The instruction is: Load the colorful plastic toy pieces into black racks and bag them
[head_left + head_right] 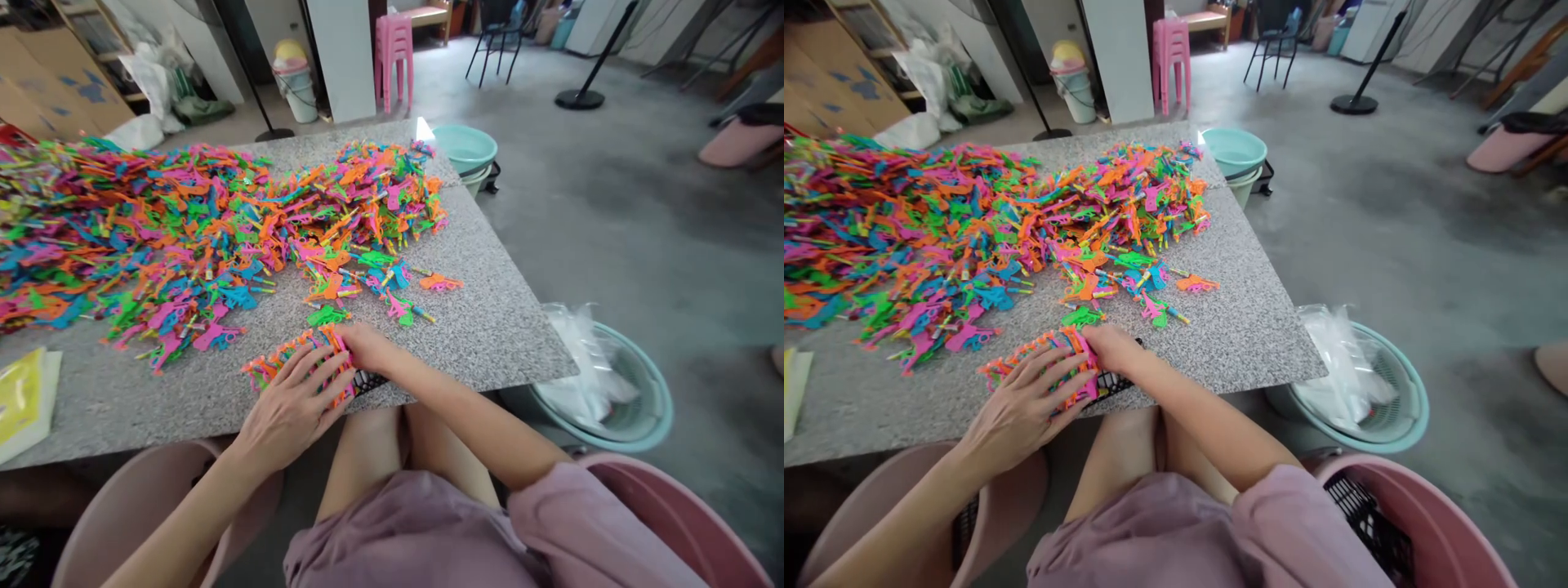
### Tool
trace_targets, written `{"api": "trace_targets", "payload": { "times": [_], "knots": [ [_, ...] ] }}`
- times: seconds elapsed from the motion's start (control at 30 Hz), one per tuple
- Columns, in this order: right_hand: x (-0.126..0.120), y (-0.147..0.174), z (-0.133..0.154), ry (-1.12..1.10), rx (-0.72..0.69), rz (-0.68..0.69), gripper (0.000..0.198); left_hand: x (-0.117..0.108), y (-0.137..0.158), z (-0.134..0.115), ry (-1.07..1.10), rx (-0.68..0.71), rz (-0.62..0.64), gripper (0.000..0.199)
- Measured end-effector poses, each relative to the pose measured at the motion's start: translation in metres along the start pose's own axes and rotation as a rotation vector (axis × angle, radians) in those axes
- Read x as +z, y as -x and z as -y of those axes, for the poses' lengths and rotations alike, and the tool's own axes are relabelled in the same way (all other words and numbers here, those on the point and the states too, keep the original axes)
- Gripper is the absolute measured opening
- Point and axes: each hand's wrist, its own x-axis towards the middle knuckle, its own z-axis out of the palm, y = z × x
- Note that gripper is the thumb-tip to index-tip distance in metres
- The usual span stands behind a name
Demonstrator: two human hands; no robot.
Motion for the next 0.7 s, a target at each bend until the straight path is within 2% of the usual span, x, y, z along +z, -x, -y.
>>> {"api": "trace_targets", "payload": {
  "times": [0.1,0.17,0.23,0.3,0.37,0.47,0.53,0.6,0.63,0.7],
  "knots": [
    [0.001,0.006,-0.003,-0.054,-0.041,0.005,0.015,0.002,-0.001,0.002,0.015,0.027,0.022,0.030],
    [-0.004,0.020,-0.012,-0.071,-0.003,-0.074,0.022,0.004,-0.001,0.002,0.033,-0.003,0.018,0.030],
    [-0.017,0.038,-0.027,-0.003,0.165,-0.215,0.030,0.007,-0.001,0.002,0.059,-0.034,0.010,0.030],
    [-0.033,0.054,-0.043,0.171,0.432,-0.309,0.035,0.008,0.000,0.002,0.087,-0.047,0.006,0.029],
    [-0.050,0.066,-0.057,0.342,0.563,-0.271,0.037,0.009,0.001,0.002,0.107,-0.050,0.000,0.028],
    [-0.069,0.078,-0.072,0.411,0.564,-0.153,0.028,0.010,0.003,0.003,0.120,-0.054,0.004,0.029],
    [-0.075,0.087,-0.077,0.341,0.586,-0.142,0.016,0.010,0.003,0.003,0.123,-0.051,0.021,0.029],
    [-0.074,0.097,-0.076,0.219,0.621,-0.190,0.004,0.010,0.003,0.003,0.131,-0.054,0.032,0.029],
    [-0.069,0.102,-0.072,0.127,0.628,-0.223,0.004,0.010,0.003,0.003,0.137,-0.059,0.032,0.029],
    [-0.049,0.108,-0.057,-0.138,0.605,-0.274,0.017,0.010,0.002,0.002,0.147,-0.073,0.029,0.030]
  ]
}}
